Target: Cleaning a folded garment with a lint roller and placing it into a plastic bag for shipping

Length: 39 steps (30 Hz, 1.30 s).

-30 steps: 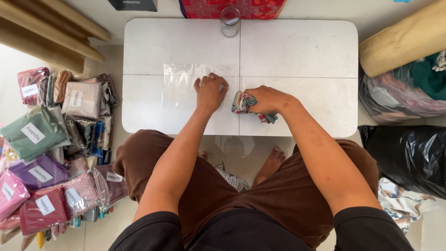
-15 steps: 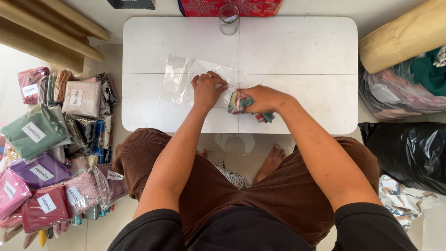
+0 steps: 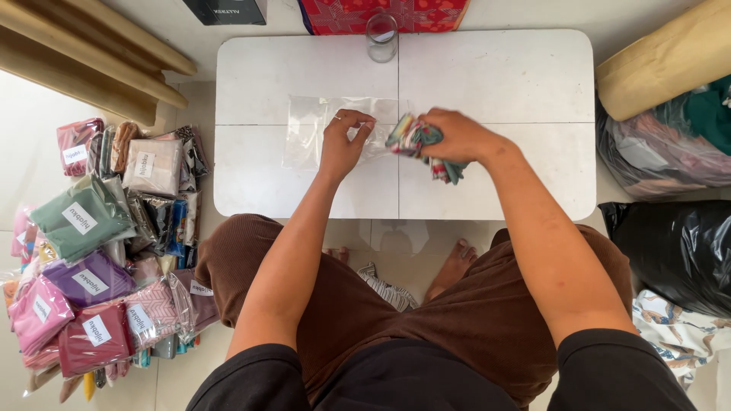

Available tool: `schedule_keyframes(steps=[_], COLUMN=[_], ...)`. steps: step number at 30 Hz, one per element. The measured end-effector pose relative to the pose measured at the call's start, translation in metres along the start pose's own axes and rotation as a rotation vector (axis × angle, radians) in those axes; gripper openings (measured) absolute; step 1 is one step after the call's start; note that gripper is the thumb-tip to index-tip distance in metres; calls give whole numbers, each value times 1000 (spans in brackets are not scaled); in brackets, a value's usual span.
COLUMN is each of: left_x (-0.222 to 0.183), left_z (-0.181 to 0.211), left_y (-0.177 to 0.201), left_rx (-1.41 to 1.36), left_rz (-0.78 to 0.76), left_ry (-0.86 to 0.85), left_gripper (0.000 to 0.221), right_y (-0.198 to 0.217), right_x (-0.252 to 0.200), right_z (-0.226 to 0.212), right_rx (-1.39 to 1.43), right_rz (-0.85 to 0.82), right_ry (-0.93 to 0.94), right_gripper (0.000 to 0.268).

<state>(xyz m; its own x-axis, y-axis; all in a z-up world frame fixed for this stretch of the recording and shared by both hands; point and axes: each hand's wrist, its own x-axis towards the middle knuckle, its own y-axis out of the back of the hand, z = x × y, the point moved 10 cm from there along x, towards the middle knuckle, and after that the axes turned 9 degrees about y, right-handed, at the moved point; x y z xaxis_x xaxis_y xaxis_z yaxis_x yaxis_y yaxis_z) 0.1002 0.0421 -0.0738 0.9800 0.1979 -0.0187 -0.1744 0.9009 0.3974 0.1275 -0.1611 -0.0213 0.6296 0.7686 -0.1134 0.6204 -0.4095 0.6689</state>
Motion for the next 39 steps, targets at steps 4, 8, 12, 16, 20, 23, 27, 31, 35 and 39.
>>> schedule_keyframes(steps=[4, 8, 12, 16, 20, 23, 27, 31, 35, 39], left_x=[-6, -7, -10, -17, -21, -29, -32, -30, -49, -74], left_z=[31, 45, 66, 85, 98, 118, 132, 129, 146, 118], left_y=[6, 5, 4, 1, -2, 2, 12, 15, 18, 50], left_rx=[-117, -190, -235, -259, -219, -110, -71, -107, 105, -64], left_rz=[-9, -25, -43, -51, -57, -23, 76, 101, 286, 769], left_ry=[-69, -116, -187, -204, -265, -340, -424, -416, -553, -561], left_gripper=[9, 9, 8, 9, 10, 11, 11, 11, 28, 74], right_y=[24, 32, 39, 35, 44, 47, 59, 67, 62, 70], right_x=[2, -4, -14, -8, -3, -2, -6, -12, -13, -15], right_z=[15, -4, -43, -43, -54, -47, -45, -64, -57, -51], right_rx=[-53, -334, -197, -241, -247, -231, -151, -102, -40, 193], right_rz=[138, 11, 22, -3, 103, 196, 347, 386, 446, 564], right_ry=[10, -140, -163, -168, -104, -75, -62, -73, -20, 68], right_gripper=[45, 56, 97, 98, 73, 60, 46, 46, 45, 46])
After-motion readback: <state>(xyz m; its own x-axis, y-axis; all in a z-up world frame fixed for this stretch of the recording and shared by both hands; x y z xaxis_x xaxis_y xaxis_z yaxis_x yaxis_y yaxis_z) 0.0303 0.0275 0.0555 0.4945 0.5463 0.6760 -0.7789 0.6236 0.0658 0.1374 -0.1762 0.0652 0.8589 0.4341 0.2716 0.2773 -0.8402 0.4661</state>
